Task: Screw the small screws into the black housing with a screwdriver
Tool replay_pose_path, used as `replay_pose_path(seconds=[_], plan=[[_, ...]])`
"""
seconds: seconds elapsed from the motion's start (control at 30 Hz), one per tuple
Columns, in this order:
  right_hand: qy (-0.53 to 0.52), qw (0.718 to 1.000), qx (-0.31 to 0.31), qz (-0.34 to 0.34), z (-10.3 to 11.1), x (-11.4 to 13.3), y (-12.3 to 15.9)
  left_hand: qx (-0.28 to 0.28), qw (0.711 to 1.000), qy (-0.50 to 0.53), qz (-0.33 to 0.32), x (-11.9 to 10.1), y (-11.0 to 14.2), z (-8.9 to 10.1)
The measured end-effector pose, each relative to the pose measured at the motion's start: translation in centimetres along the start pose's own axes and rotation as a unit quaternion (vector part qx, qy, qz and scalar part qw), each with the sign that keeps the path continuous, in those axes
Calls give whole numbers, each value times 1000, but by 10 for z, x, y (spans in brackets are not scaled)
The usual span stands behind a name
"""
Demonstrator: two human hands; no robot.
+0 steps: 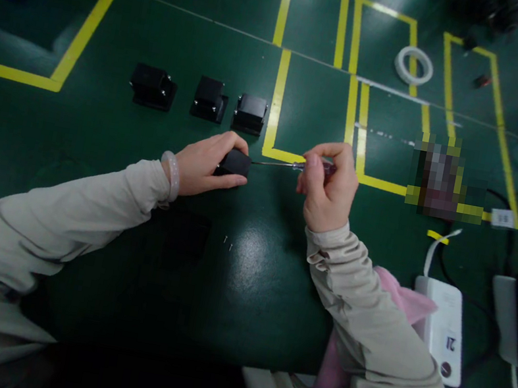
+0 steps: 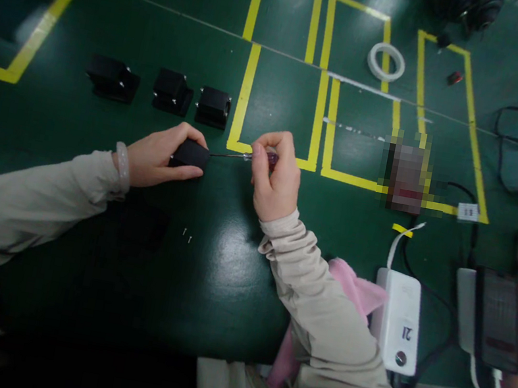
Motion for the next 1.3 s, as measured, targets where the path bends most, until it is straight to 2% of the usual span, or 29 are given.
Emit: replay_pose_path(seconds=[0.3, 0.5, 0.7, 0.9, 1.13, 1.3], plan=[[-16, 1000, 22, -9, -1, 1, -1, 1, 1000, 1, -2, 0, 0, 0], [-28, 999, 15, 12, -1, 2, -1, 3, 1000, 2, 4, 1, 0, 1], [-12, 1000, 24, -3, -1, 0, -1, -1, 1000, 2, -6, 0, 0, 1], [-33, 999, 12, 21, -1, 1, -1, -1, 1000, 3, -8, 0, 0, 0], [-10, 1000, 22, 8, -1, 1, -1, -1, 1000, 0, -8, 1, 0, 0], [-27, 999, 5, 20, 0, -1, 0, 0, 1000, 0, -10, 0, 0, 0]])
Point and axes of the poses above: each hand's wrist, its own y-axis away from the middle knuckle, its own z-axis out of the back of the hand, x = y × z, the point moved 4 cm from there along -y, towards the middle knuckle, and after that the axes turned 7 degrees about -x, right-handed, at the moved point
